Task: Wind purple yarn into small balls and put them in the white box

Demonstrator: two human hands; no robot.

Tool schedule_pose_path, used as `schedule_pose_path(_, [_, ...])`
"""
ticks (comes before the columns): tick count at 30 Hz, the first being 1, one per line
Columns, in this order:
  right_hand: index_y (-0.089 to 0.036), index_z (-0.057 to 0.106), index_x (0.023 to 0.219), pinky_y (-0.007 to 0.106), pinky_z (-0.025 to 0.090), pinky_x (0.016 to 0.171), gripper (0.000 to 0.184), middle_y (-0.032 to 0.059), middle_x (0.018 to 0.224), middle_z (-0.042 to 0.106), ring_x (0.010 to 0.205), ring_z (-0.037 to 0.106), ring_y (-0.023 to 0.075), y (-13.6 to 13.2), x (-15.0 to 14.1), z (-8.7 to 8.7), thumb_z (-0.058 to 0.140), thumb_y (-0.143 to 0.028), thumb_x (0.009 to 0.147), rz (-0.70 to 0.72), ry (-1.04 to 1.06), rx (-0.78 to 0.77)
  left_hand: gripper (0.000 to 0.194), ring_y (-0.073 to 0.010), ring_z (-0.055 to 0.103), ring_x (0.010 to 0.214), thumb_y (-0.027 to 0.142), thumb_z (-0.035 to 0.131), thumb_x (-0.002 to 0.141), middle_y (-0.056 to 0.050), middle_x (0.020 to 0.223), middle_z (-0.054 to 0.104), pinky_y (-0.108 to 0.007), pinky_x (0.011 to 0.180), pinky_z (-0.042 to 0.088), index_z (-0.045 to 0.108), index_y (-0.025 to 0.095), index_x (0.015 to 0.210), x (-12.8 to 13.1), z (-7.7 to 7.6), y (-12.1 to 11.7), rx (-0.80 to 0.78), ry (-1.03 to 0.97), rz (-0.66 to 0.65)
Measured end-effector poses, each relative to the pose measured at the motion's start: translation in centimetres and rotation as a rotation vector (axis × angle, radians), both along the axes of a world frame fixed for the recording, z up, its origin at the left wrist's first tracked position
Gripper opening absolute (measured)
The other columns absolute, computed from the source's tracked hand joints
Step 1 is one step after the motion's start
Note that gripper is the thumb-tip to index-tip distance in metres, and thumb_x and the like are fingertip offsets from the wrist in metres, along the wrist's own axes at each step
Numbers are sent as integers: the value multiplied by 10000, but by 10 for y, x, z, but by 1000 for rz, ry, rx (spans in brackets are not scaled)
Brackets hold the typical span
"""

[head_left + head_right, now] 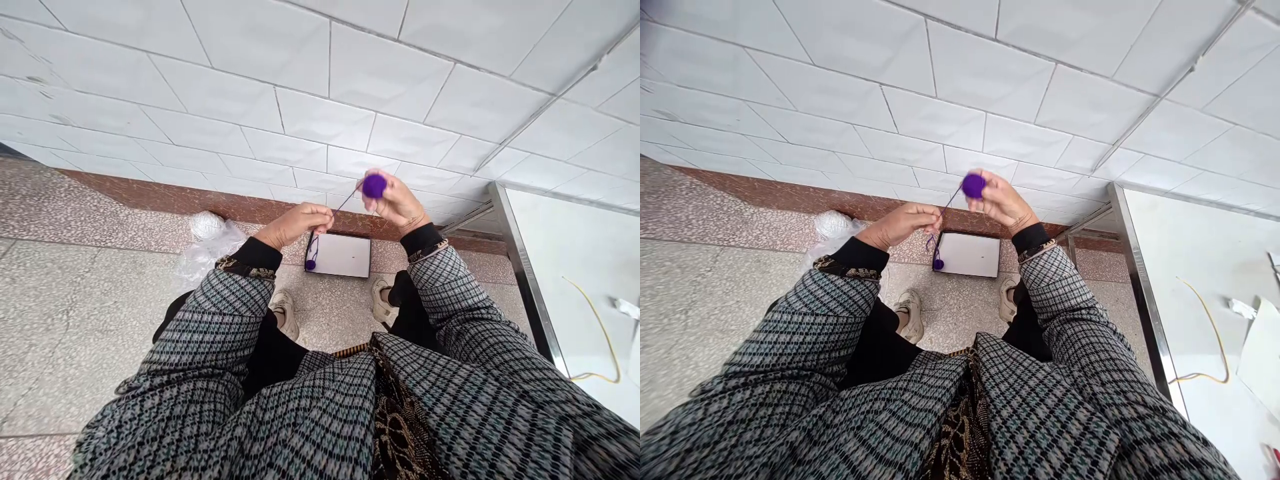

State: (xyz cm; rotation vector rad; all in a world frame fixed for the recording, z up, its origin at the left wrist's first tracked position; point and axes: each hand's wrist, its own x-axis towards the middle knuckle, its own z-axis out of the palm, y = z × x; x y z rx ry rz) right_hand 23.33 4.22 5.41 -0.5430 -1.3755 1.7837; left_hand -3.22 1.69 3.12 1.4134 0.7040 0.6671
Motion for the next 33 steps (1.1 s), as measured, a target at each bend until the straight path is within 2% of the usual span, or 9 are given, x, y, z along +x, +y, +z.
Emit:
schedule_pose_path(3, [-225, 544, 1120, 266, 623, 848, 503, 29, 1020, 653, 851, 654, 136, 6, -17, -8, 887, -476, 850, -360, -48, -41, 214, -106, 494, 590, 284, 699, 860, -3, 630, 568, -214, 619, 425, 676, 158, 689, 7, 4, -6, 46, 41, -155])
schedule_pose_path(5, [-220, 549, 1073, 292, 613, 832, 379, 28, 988, 648, 834, 630, 146, 3, -26, -15, 835, -325, 848, -394, -328, -7, 222, -109, 514, 592, 298, 722, 866, -10, 638, 590, -219, 618, 437, 691, 153, 702, 9, 8, -8, 49, 40, -221])
schedule_pose_path(8, [-179, 612, 1009, 288, 580, 776, 344, 21, 919, 655, 822, 599, 154, -8, -25, -17, 834, -165, 747, -7, -690, 135, 204, -101, 508, 575, 295, 766, 825, -14, 643, 595, -217, 599, 437, 702, 143, 706, 7, 8, -7, -5, -29, -158])
schedule_pose_path(11, [-164, 628, 1085, 283, 590, 733, 482, 31, 977, 684, 809, 632, 151, -12, -11, -9, 924, -285, 724, 340, -499, 84, 190, -92, 470, 549, 281, 793, 774, -4, 628, 560, -211, 568, 420, 685, 144, 698, 5, 3, -3, -108, -134, 3])
schedule_pose_path(15, [-231, 547, 1129, 275, 627, 711, 704, 59, 1121, 663, 828, 636, 145, -3, -3, 0, 946, -630, 708, -138, -42, -3, 193, -83, 431, 532, 271, 757, 825, 7, 617, 519, -197, 556, 404, 670, 148, 704, 8, -2, -4, -153, -140, 40])
schedule_pose_path(18, [-254, 515, 1067, 300, 664, 866, 667, 79, 1137, 629, 999, 650, 189, 4, -13, -4, 925, -647, 718, -473, 21, -37, 166, -81, 404, 528, 242, 713, 853, 16, 604, 499, -179, 537, 370, 683, 149, 719, 14, -1, -9, -123, -59, -38])
schedule_pose_path(28, [-251, 466, 1015, 322, 619, 887, 385, 28, 979, 622, 904, 637, 170, 12, -18, -15, 797, -396, 881, -600, -221, -57, 181, -100, 491, 556, 274, 656, 890, 6, 626, 564, -202, 574, 415, 724, 155, 773, 16, 6, -11, 68, 113, -195])
schedule_pose_path(30, [-234, 504, 1023, 327, 587, 840, 304, 21, 955, 628, 847, 594, 165, 6, -20, -13, 761, -225, 861, -515, -534, 52, 171, -106, 523, 575, 282, 682, 873, 1, 637, 582, -206, 590, 429, 737, 150, 780, 14, 9, -11, 87, 129, -208])
schedule_pose_path(33, [-186, 589, 1000, 315, 547, 812, 311, 22, 936, 650, 860, 586, 167, -8, -21, -10, 779, -112, 766, 14, -778, 196, 159, -90, 483, 558, 268, 702, 824, -5, 643, 579, -202, 582, 405, 718, 138, 733, 9, 11, -9, 44, 29, -71])
